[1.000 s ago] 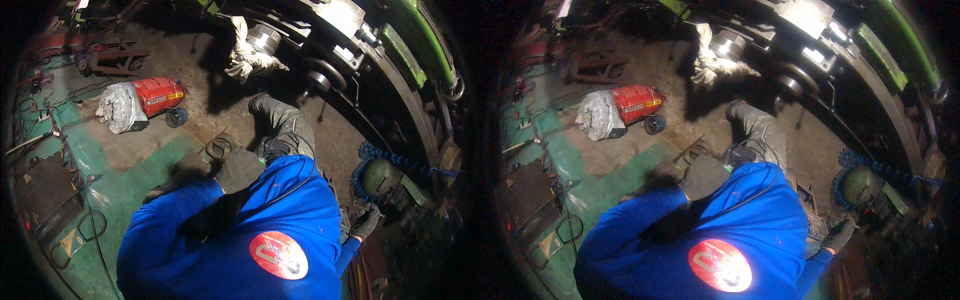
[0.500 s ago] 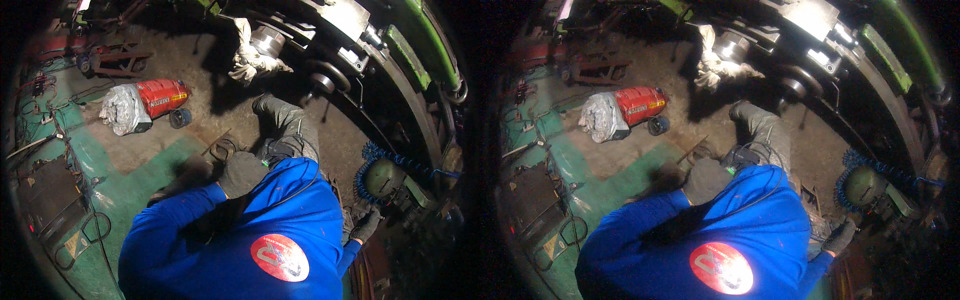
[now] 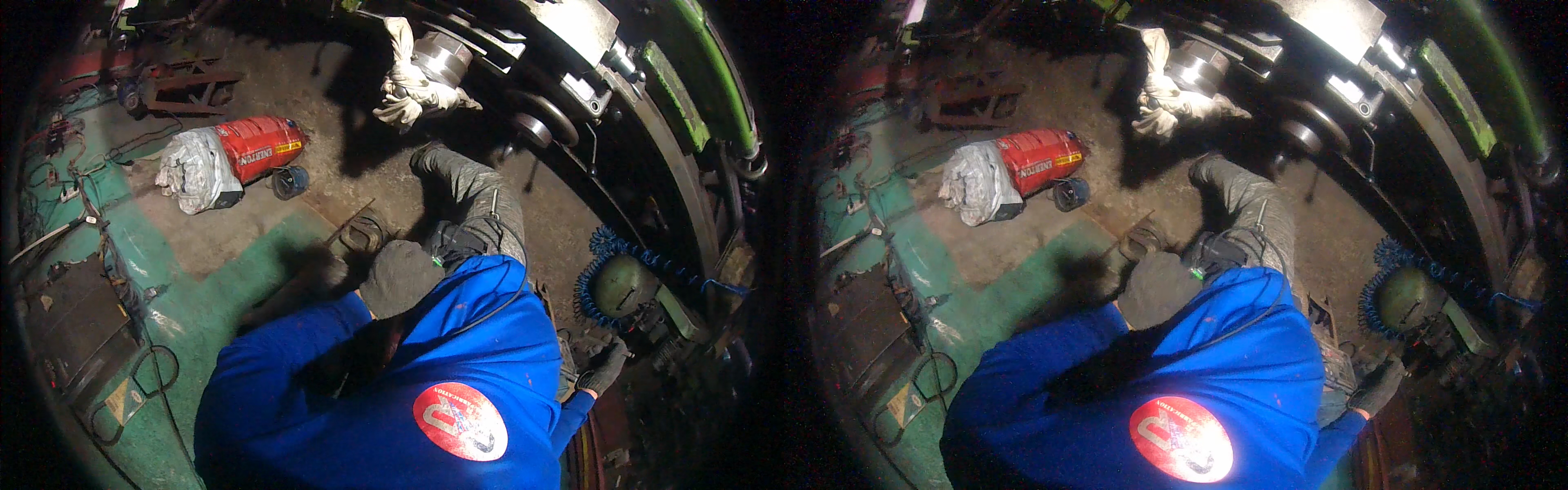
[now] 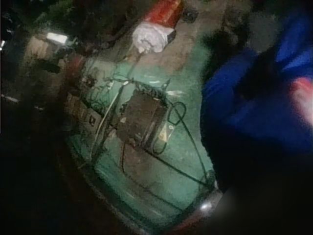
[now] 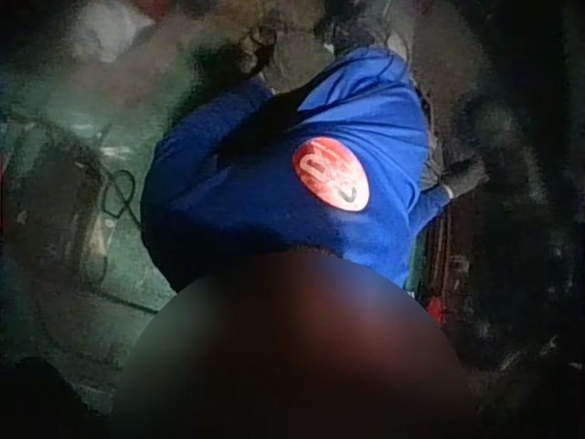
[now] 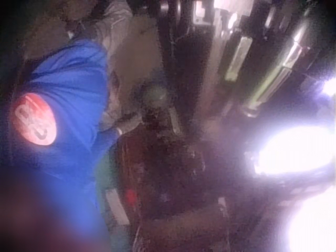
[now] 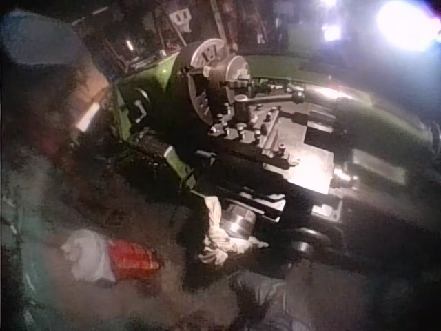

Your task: The person retrieves a cylindrical metal rod from a bucket and secures it in the chuck of a green lathe. They then adjust the tool post and tailstock, and operate the machine controls to run the lathe while the rod rotates.

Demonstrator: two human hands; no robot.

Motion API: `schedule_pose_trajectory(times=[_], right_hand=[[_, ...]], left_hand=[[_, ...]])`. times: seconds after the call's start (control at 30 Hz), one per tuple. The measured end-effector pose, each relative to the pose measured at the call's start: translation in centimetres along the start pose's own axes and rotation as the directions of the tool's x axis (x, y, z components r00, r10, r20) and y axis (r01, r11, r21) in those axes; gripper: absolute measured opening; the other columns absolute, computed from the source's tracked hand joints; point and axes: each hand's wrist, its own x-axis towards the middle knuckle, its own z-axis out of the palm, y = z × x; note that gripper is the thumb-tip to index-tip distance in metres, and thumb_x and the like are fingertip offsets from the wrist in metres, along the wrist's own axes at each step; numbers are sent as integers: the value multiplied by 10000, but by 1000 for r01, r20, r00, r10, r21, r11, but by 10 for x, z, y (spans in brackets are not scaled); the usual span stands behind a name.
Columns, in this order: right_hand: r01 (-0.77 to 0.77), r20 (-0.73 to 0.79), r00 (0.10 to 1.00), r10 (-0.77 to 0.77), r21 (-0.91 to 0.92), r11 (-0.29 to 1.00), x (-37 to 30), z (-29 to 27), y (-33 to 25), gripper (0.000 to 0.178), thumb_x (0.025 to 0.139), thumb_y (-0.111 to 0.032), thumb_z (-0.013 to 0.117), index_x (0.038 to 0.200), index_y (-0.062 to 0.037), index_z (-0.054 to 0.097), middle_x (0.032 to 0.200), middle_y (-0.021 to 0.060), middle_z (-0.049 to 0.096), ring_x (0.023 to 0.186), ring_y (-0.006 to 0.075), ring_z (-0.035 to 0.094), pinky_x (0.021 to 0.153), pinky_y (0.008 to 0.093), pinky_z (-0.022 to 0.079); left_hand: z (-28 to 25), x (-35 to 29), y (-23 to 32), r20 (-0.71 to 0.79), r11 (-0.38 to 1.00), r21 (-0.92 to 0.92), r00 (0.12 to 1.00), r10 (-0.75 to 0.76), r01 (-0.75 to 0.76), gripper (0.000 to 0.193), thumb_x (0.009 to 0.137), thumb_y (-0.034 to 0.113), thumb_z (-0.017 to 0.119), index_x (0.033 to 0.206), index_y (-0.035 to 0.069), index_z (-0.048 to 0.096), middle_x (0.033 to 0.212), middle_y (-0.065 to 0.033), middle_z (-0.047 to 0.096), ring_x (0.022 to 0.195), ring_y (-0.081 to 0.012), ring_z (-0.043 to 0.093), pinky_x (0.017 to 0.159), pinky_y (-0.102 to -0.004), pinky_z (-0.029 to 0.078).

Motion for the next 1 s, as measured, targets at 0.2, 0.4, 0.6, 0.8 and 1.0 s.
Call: schedule_pose_trajectory(times=[0.2, 0.4, 0.6, 0.8, 1.0], right_hand=[[-186, -13, 976, 217, 461, 868, -17, 36, -45, 343, 1100, -368, 676, 1340, -123, 696, 1366, 48, 684, 1222, 272, 658, 977, 442, 559], [-239, -25, 952, 305, 561, 793, -28, 49, -70, 279, 1061, -323, 714, 1249, -123, 767, 1156, 16, 751, 919, 169, 673, 729, 333, 544], [-186, -22, 968, 249, 599, 779, -27, 51, -58, 286, 1070, -342, 728, 1239, -112, 754, 1153, 4, 731, 905, 155, 650, 725, 339, 534], [107, 9, 994, -113, 267, 958, -6, 43, -65, 247, 1128, -329, 669, 1213, -105, 728, 1084, -14, 683, 931, 143, 627, 825, 344, 525], [119, 80, 986, -148, 285, 951, 23, 47, -80, 301, 1148, -392, 683, 1197, -98, 722, 1082, -20, 657, 984, 164, 634, 878, 348, 532]], left_hand=[[14, 17, -46, -136, 722, -689, 966, -220, 68, 215, 1000, 124, 687, 1174, 99, 811, 1191, -147, 766, 1198, -392, 704, 1027, -513, 573], [33, 41, -93, 14, 859, -507, 996, 94, -74, 260, 1026, 119, 666, 1265, 88, 764, 1295, -187, 742, 1288, -414, 673, 1123, -498, 534], [21, 40, -105, 65, 875, -482, 995, 75, -34, 280, 1054, 272, 655, 1249, 112, 778, 1282, -176, 746, 1244, -411, 694, 1090, -543, 542], [2, 32, -110, 246, 998, -67, 969, 12, 5, 300, 970, 247, 698, 1218, 99, 777, 1076, -178, 782, 999, -445, 767, 933, -557, 606], [-30, 18, -90, 96, 937, -334, 993, -74, 102, 296, 978, 279, 705, 1216, 134, 804, 1070, -161, 790, 1047, -417, 761, 904, -567, 599]])
